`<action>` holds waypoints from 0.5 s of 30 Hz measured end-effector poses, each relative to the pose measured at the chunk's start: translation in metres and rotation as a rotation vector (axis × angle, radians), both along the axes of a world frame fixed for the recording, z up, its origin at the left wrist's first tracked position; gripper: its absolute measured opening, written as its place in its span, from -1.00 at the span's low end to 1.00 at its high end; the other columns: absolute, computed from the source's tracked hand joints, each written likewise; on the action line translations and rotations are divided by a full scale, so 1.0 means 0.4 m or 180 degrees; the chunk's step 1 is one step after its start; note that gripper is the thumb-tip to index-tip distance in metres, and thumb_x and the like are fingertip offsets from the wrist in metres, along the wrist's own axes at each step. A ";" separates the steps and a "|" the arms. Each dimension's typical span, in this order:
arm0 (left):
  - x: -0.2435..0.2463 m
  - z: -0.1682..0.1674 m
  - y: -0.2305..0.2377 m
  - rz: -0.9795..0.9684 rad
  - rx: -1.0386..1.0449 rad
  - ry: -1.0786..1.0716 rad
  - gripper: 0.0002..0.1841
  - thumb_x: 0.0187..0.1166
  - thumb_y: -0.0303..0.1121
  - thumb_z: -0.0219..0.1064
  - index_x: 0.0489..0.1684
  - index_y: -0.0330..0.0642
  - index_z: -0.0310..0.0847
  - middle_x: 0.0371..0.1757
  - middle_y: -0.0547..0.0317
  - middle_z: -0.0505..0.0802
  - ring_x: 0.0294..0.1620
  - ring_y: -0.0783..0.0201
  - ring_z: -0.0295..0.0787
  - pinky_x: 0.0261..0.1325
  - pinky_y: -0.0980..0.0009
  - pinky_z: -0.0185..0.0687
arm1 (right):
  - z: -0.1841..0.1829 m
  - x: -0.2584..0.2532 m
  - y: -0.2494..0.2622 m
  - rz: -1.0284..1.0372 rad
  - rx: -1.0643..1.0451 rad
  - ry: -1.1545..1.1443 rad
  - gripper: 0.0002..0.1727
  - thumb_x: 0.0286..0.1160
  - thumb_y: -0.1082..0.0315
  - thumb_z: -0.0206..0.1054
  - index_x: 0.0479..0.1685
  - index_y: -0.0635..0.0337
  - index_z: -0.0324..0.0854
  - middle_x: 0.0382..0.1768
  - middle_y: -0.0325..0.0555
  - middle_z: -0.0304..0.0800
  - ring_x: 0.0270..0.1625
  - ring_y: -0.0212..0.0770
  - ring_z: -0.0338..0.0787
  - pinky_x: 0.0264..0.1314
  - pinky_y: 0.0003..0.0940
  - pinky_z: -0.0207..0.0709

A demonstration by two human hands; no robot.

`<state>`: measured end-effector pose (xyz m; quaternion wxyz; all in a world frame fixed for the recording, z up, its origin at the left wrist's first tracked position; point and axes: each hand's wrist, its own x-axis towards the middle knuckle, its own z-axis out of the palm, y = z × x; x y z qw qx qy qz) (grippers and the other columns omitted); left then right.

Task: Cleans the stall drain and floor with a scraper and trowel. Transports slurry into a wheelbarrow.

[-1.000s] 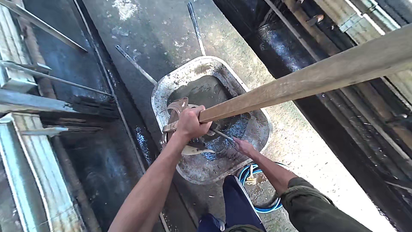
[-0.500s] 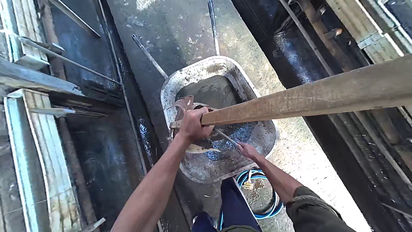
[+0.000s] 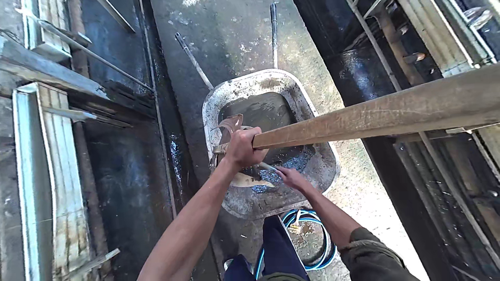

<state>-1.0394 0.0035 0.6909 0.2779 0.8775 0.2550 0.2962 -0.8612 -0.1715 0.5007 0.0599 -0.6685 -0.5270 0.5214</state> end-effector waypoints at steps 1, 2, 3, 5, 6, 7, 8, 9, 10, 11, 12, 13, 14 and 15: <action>0.010 0.002 -0.004 -0.0016 0.0009 -0.0030 -0.79 0.16 -0.26 0.37 -0.71 -0.15 0.49 -0.75 0.22 0.59 -0.73 0.34 0.54 -0.68 0.34 0.42 | -0.006 -0.025 0.045 0.0176 0.0079 -0.0044 -0.46 0.91 -0.01 -0.10 0.76 -0.16 0.39 0.34 0.17 0.78 0.42 0.20 0.74 0.55 0.25 0.46; 0.017 0.009 -0.008 -0.0038 0.0015 -0.0036 -0.79 0.16 -0.26 0.37 -0.71 -0.14 0.50 -0.75 0.22 0.59 -0.73 0.35 0.54 -0.68 0.35 0.42 | -0.026 -0.035 0.069 0.0290 0.0094 -0.0162 -0.45 0.91 -0.03 -0.12 0.80 -0.22 0.34 0.38 0.17 0.75 0.45 0.22 0.72 0.54 0.27 0.47; 0.017 0.019 -0.012 -0.0045 0.0004 -0.0007 -0.79 0.17 -0.25 0.37 -0.71 -0.14 0.51 -0.75 0.23 0.60 -0.72 0.35 0.55 -0.66 0.34 0.44 | -0.058 -0.031 0.068 0.0307 0.0099 -0.0285 -0.45 0.90 -0.05 -0.12 0.81 -0.29 0.31 0.39 0.16 0.74 0.45 0.23 0.71 0.52 0.29 0.48; 0.003 0.037 -0.005 -0.0001 -0.0008 0.0023 -0.79 0.18 -0.26 0.37 -0.71 -0.14 0.51 -0.75 0.23 0.59 -0.71 0.34 0.56 -0.66 0.33 0.44 | -0.116 0.013 0.020 0.0173 -0.0060 -0.0467 -0.45 0.91 -0.03 -0.12 0.81 -0.31 0.29 0.37 0.19 0.75 0.43 0.26 0.72 0.50 0.32 0.49; -0.010 0.038 -0.001 0.0058 -0.0027 0.0015 -0.79 0.18 -0.26 0.38 -0.70 -0.14 0.52 -0.74 0.23 0.60 -0.71 0.34 0.57 -0.65 0.33 0.46 | -0.125 0.045 -0.017 0.0064 -0.0202 -0.0557 -0.46 0.92 -0.01 -0.13 0.80 -0.26 0.31 0.31 0.23 0.78 0.38 0.30 0.75 0.46 0.34 0.50; -0.023 0.036 0.002 0.0134 -0.0045 0.0007 -0.80 0.18 -0.27 0.38 -0.70 -0.14 0.52 -0.74 0.22 0.61 -0.71 0.34 0.58 -0.65 0.33 0.47 | -0.121 0.075 -0.051 -0.0060 -0.0374 -0.0674 -0.45 0.92 -0.01 -0.14 0.80 -0.22 0.32 0.27 0.27 0.80 0.35 0.33 0.76 0.44 0.35 0.51; -0.033 0.032 0.007 0.0206 -0.0049 0.0002 -0.80 0.18 -0.27 0.38 -0.69 -0.15 0.53 -0.73 0.22 0.62 -0.70 0.33 0.58 -0.64 0.31 0.48 | -0.101 0.098 -0.072 -0.0170 -0.0500 -0.0780 -0.44 0.93 -0.03 -0.15 0.81 -0.22 0.31 0.26 0.29 0.80 0.34 0.36 0.77 0.42 0.36 0.51; -0.038 0.028 0.012 0.0265 -0.0054 0.0004 -0.80 0.19 -0.27 0.38 -0.69 -0.15 0.54 -0.73 0.21 0.62 -0.70 0.32 0.59 -0.63 0.30 0.49 | -0.075 0.106 -0.077 -0.0218 -0.0476 -0.0831 -0.45 0.93 -0.02 -0.15 0.81 -0.22 0.32 0.24 0.29 0.81 0.32 0.36 0.78 0.42 0.36 0.52; -0.038 0.024 0.016 0.0308 -0.0064 0.0000 -0.80 0.19 -0.27 0.38 -0.69 -0.15 0.54 -0.73 0.20 0.62 -0.70 0.31 0.59 -0.63 0.29 0.49 | -0.044 0.097 -0.066 -0.0172 -0.0307 -0.0810 -0.45 0.93 0.00 -0.14 0.80 -0.19 0.33 0.23 0.28 0.82 0.31 0.34 0.79 0.42 0.33 0.53; -0.034 0.020 0.015 0.0329 -0.0085 -0.0022 -0.80 0.19 -0.29 0.38 -0.69 -0.16 0.53 -0.74 0.20 0.62 -0.71 0.31 0.58 -0.64 0.29 0.48 | -0.015 0.073 -0.042 -0.0053 -0.0071 -0.0739 -0.46 0.93 0.03 -0.12 0.81 -0.18 0.33 0.24 0.26 0.82 0.31 0.31 0.79 0.44 0.30 0.53; -0.029 0.016 0.009 0.0328 -0.0114 -0.0047 -0.81 0.18 -0.30 0.38 -0.70 -0.16 0.53 -0.74 0.20 0.62 -0.72 0.31 0.58 -0.65 0.30 0.47 | 0.008 0.042 -0.006 0.0083 0.0098 -0.0663 -0.45 0.92 0.03 -0.10 0.82 -0.20 0.31 0.27 0.25 0.80 0.33 0.30 0.78 0.46 0.29 0.52; -0.020 0.015 0.002 0.0301 -0.0139 -0.0066 -0.82 0.18 -0.31 0.39 -0.70 -0.16 0.53 -0.74 0.20 0.62 -0.72 0.31 0.58 -0.66 0.30 0.47 | 0.020 0.015 0.036 0.0198 0.0160 -0.0614 -0.44 0.92 0.02 -0.10 0.84 -0.24 0.26 0.33 0.24 0.76 0.36 0.29 0.75 0.47 0.28 0.51; -0.011 0.017 -0.003 0.0263 -0.0146 -0.0083 -0.82 0.17 -0.32 0.40 -0.69 -0.16 0.53 -0.73 0.20 0.62 -0.71 0.30 0.59 -0.65 0.28 0.48 | 0.016 0.000 0.073 0.0286 0.0164 -0.0618 -0.43 0.92 0.02 -0.10 0.87 -0.28 0.20 0.37 0.25 0.71 0.38 0.29 0.73 0.47 0.28 0.51; -0.006 0.022 -0.010 0.0240 -0.0165 -0.0087 -0.82 0.18 -0.32 0.40 -0.67 -0.16 0.54 -0.72 0.20 0.63 -0.69 0.31 0.60 -0.63 0.28 0.49 | -0.005 0.000 0.090 0.0312 0.0127 -0.0669 -0.42 0.91 0.02 -0.09 0.88 -0.32 0.16 0.40 0.26 0.69 0.39 0.30 0.72 0.45 0.29 0.52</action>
